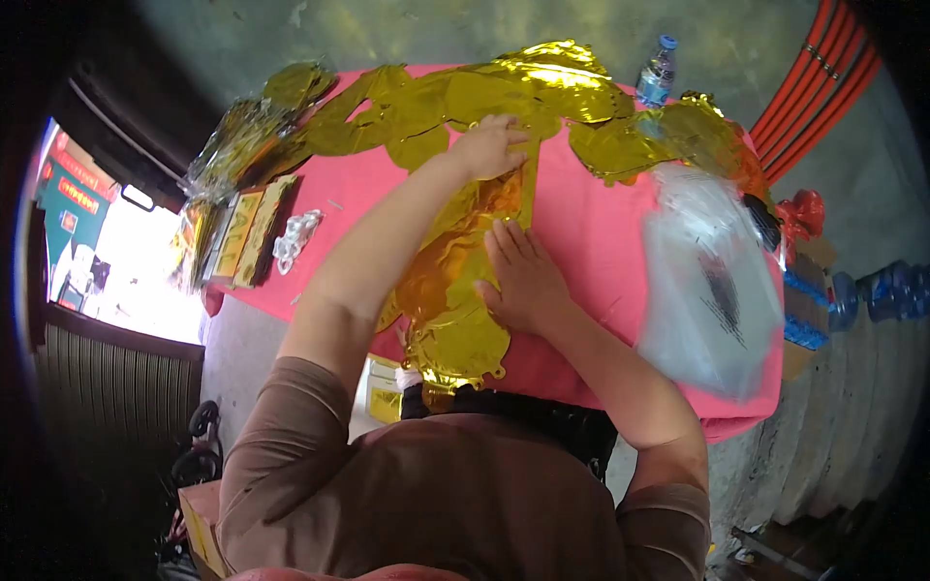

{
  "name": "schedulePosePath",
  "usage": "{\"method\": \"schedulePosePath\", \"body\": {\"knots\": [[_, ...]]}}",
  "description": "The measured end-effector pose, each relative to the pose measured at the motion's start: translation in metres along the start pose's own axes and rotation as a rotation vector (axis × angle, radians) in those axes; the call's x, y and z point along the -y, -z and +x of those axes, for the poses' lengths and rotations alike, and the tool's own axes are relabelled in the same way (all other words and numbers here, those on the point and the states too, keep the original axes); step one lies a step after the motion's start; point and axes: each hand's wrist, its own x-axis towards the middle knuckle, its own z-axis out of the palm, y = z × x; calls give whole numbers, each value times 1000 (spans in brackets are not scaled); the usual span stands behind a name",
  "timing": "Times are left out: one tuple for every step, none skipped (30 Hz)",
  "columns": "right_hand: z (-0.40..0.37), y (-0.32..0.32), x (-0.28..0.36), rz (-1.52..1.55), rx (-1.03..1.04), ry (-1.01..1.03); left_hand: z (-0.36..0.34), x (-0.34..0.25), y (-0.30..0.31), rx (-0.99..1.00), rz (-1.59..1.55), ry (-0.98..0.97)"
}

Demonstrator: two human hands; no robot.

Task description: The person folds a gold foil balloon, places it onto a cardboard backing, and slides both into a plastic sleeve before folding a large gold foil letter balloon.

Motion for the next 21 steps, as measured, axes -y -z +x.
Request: {"method": "schedulePosePath", "body": {"knots": [[-1, 0, 0, 11, 5, 12, -13, 0, 13, 19, -12, 26], [0, -1, 0, 4, -3, 12, -25, 1, 28, 36, -21, 49], [0, -1, -1, -1, -10, 10, -42, 0, 41, 41, -14, 61], [0, -1, 0, 13, -6, 18, -64, -1, 53, 97, 16, 140], [1, -1, 0, 6, -14, 17, -86, 2, 61, 154, 48, 217], [0, -1, 0, -1, -19, 14, -106, 10, 64, 181, 59, 260], [-1, -2, 0, 13, -9, 23, -128, 13, 68, 210, 69, 308], [0, -3, -1, 13, -20, 21, -147, 13, 72, 213, 90, 383], [0, -4, -1, 10, -33, 18, -164, 7, 78, 213, 112, 454], [0, -4, -2, 19, -30, 25, -182, 5, 78, 218, 115, 464], [0, -4, -2, 3, -38, 32, -198, 4, 78, 164, 138, 460], [-1, -4, -3, -15, -46, 38, -207, 0, 79, 109, 159, 454], [-1, -5, -3, -13, -44, 44, -212, -5, 80, 109, 159, 461], [-1, -6, -3, -26, -52, 46, -215, -9, 83, 128, 164, 501], [0, -7, -4, -40, -63, 49, -216, -12, 85, 146, 170, 541], [0, -7, -4, -42, -62, 55, -217, -11, 85, 142, 169, 546], [-1, -7, -4, -43, -64, 53, -215, -7, 84, 157, 37, 594], [-1, -7, -4, -45, -66, 49, -214, -4, 82, 171, -95, 638], [-1, -7, -4, -48, -66, 49, -213, -2, 82, 169, -97, 637], [-1, -7, -5, -43, -64, 51, -213, 1, 82, 184, -131, 596], [-1, -7, -5, -38, -61, 52, -212, -2, 87, 200, -165, 556]]}}
